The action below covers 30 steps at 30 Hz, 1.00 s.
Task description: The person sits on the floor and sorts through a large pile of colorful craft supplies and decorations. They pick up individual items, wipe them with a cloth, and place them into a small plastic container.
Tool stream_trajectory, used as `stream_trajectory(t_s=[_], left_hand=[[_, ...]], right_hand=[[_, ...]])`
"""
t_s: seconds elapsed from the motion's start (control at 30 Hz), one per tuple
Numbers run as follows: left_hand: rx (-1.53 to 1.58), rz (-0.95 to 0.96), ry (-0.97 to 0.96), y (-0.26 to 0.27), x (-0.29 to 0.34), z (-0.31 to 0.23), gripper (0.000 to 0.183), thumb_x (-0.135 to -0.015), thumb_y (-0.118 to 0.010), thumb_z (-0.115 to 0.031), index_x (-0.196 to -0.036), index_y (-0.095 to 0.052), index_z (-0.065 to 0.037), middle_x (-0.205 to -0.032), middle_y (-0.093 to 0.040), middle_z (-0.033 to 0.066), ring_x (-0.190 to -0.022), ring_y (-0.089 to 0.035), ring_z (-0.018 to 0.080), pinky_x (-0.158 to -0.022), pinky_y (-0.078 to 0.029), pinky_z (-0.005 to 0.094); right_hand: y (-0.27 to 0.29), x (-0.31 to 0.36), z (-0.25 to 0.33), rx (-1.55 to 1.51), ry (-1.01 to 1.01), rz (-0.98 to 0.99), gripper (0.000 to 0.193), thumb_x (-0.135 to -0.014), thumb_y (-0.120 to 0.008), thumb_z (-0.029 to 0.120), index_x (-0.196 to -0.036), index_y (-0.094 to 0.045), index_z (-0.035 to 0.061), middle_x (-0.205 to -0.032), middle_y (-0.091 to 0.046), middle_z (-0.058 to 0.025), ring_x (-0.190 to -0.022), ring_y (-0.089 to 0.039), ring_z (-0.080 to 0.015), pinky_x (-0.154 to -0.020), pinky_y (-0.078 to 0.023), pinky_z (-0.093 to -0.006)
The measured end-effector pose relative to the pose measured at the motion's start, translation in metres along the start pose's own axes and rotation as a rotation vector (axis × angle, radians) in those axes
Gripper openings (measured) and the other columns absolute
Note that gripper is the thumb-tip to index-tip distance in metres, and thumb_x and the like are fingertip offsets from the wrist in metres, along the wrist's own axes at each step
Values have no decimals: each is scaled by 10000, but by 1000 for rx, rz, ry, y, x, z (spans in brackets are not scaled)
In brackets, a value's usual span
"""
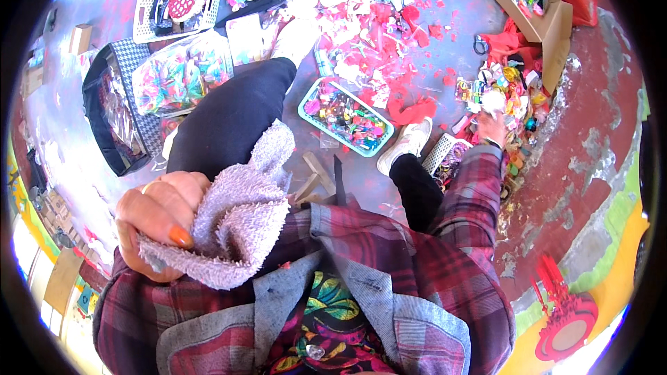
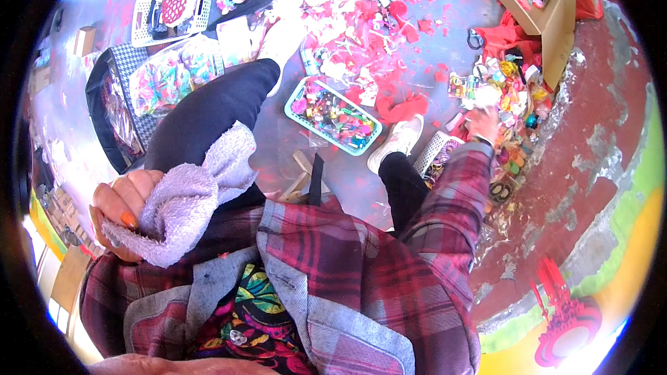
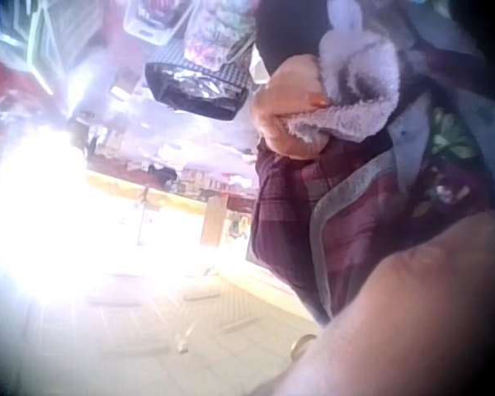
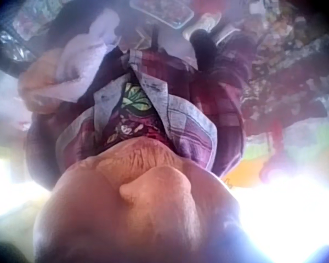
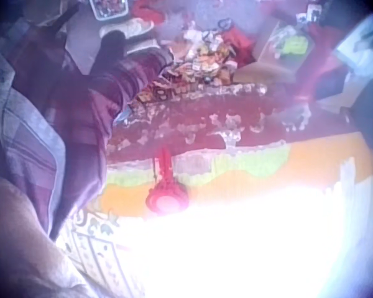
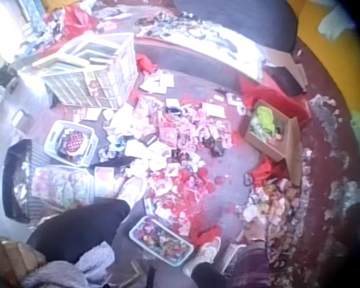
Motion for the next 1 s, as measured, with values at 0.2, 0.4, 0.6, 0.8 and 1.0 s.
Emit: stream_trajectory(t_s=[0.2, 0.4, 0.6, 0.8, 1.0], left_hand=[[-87, -24, 60, -11, -3, 0, 323, -860, -288, -272, -680, -449, -58, -545, -444, 45, -487, -341, 121, -474, -291, 281], [-113, -12, 79, -14, -2, -1, 335, -856, -299, -263, -667, -474, -50, -575, -475, 53, -505, -368, 126, -489, -303, 279], [-139, 26, 117, -4, 0, -2, 308, -842, -341, -246, -700, -516, -36, -598, -499, 54, -518, -397, 132, -507, -310, 291], [-173, -47, 96, -3, 3, -2, 324, -836, -357, -264, -666, -529, -48, -573, -498, 46, -508, -401, 140, -502, -307, 302], [-236, -77, 40, -7, 4, -3, 346, -836, -359, -282, -642, -537, -58, -551, -497, 41, -499, -405, 150, -499, -308, 314]], right_hand=[[11, 21, 55, 1309, -164, -489, 276, -772, -470, 256, -982, -514, 81, -942, -540, -61, -937, -493, -216, -838, -383, -313], [-131, -56, -146, 1745, 165, 338, 251, -700, -565, 155, -925, -594, 48, -914, -593, -75, -867, -549, -196, -783, -429, -293], [-271, -51, -274, 1783, -90, 212, 243, -736, -523, 164, -961, -584, 98, -764, -602, -123, -711, -579, -214, -634, -449, -322], [-217, -57, -271, 1246, 1, -451, 290, -732, -516, 158, -1021, -519, 131, -719, -602, -119, -670, -583, -287, -586, -444, -387], [-261, -59, -288, 1642, 2, -146, 260, -717, -556, 192, -966, -525, 123, -776, -590, -133, -732, -581, -292, -629, -449, -380]])
Point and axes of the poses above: each hand's wrist, its own x-axis away from the middle knuckle, its own y-axis out of the back of the hand, z = x × y, the point moved 3 cm from there along -x, towards the middle knuckle
